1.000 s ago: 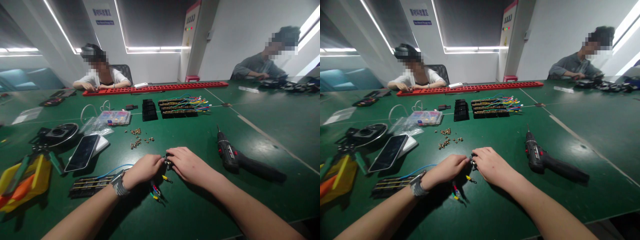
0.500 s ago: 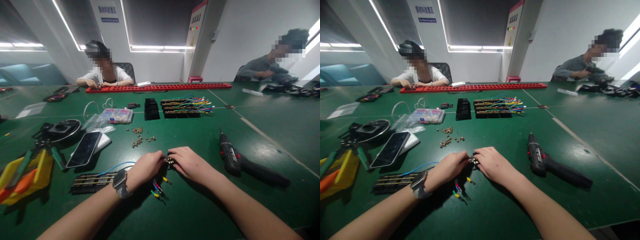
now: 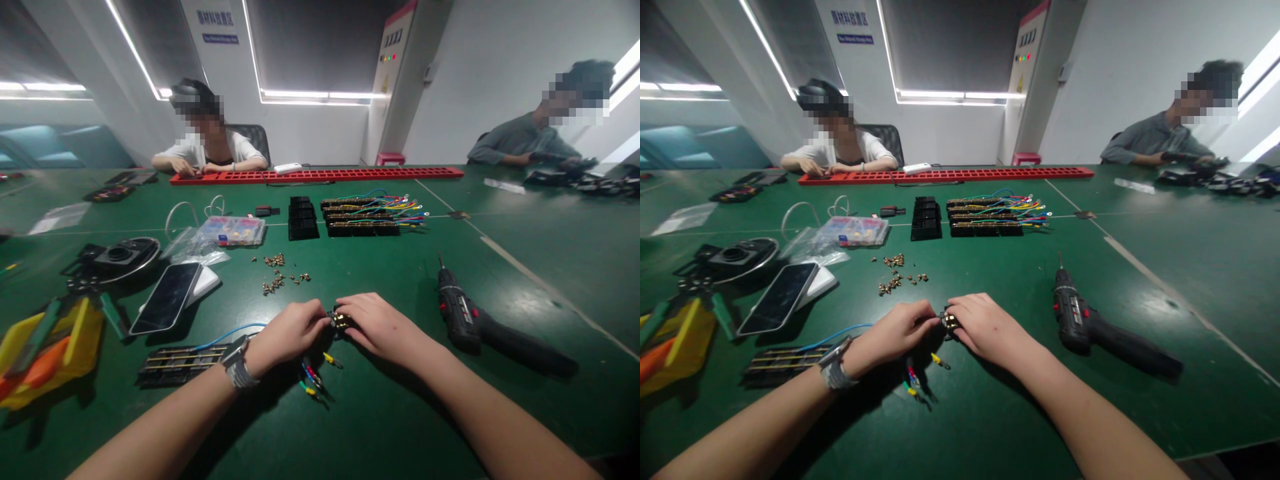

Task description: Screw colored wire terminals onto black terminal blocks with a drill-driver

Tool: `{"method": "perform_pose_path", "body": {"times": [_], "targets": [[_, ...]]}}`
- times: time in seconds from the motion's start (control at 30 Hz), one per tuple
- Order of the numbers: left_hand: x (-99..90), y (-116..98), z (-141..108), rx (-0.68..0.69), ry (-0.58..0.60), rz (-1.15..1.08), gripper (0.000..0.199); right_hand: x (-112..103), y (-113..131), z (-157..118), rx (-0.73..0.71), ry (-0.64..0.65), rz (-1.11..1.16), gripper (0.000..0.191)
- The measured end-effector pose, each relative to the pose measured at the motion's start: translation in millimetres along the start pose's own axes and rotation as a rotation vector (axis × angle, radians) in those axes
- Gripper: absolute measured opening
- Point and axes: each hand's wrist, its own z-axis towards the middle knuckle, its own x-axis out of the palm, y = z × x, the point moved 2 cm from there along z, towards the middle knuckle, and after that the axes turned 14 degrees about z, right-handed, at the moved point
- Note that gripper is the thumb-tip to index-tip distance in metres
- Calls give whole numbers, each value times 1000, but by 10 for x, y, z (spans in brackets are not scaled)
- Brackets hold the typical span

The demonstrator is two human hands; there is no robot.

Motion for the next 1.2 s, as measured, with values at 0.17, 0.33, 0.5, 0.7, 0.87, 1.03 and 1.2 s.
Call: {"method": "perform_pose_path", "body": {"times": [0.17,0.33,0.5,0.7,0.87,1.03,1.2], "targets": [[36,7,14,2,20,40,27,8,9,-4,-3,7,-41,22],[38,-2,36,-18,7,55,25,28,-10,-1,2,-8,-30,25],[37,-5,38,-30,9,56,25,30,-31,9,17,-5,-2,25],[49,-4,46,-34,8,69,24,42,-49,1,27,-5,-3,28],[60,-17,49,-52,-1,85,22,40,-58,1,13,-6,-24,28],[70,-20,52,-67,-4,97,21,27,-52,12,17,-5,-17,30],[68,-23,55,-66,2,103,20,27,-33,15,48,-13,5,30]]}}
